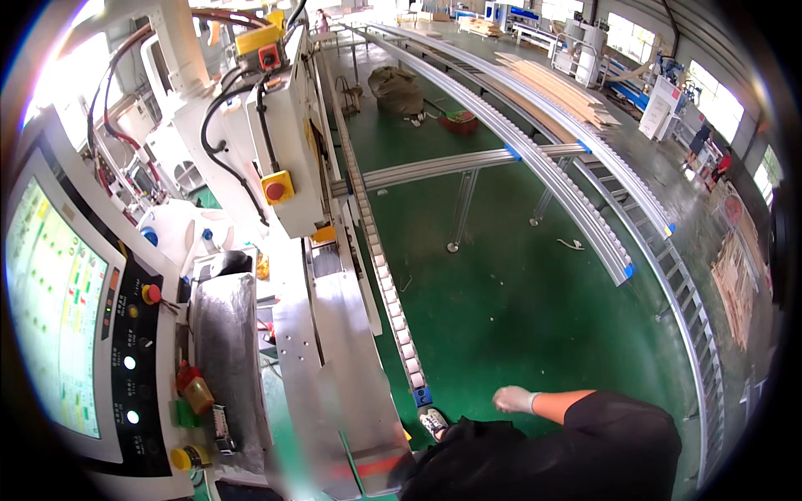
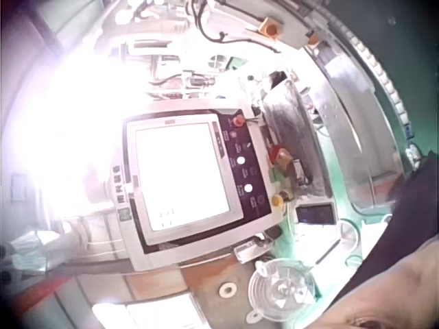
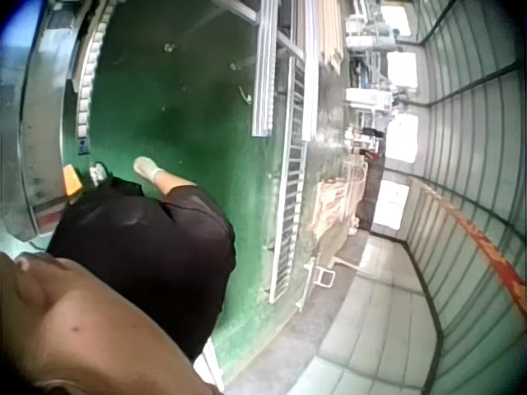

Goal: The person prepares the machine by handling white strips and then feeds large white panels into an industrial edge-banding machine, interacting with a touchscreen interface between operations.

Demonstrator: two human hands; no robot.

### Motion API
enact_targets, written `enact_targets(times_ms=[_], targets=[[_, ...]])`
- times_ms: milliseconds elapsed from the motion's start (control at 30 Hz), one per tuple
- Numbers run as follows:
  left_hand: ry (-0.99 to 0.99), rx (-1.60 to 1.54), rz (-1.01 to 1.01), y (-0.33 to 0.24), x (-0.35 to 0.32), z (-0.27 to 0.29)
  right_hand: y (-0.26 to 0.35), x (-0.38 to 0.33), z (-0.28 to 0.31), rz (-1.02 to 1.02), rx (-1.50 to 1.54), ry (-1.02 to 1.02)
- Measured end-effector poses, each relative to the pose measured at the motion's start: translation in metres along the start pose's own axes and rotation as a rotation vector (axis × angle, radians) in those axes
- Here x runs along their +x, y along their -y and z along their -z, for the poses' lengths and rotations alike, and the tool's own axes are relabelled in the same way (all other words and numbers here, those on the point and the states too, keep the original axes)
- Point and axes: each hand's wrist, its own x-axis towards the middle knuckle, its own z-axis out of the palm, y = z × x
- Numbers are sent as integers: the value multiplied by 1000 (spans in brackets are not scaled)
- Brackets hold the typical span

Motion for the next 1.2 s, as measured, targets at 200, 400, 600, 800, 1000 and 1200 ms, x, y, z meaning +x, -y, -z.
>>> enact_targets(times_ms=[200,400,600,800,1000,1200], targets=[[37,-78,-11,-25,12,-11,-17,32,31,418,-470,-201],[23,-198,157,-35,-21,-14,-23,124,87,607,-571,149],[-78,-338,436,-79,-53,-71,-136,267,144,619,-575,278],[-347,-455,911,-181,-143,-188,-55,284,219,387,-1046,771],[-493,-202,1133,-224,-139,-290,-54,328,86,941,-932,923],[-491,-407,1238,-253,-107,-363,21,206,-18,700,-242,966]])
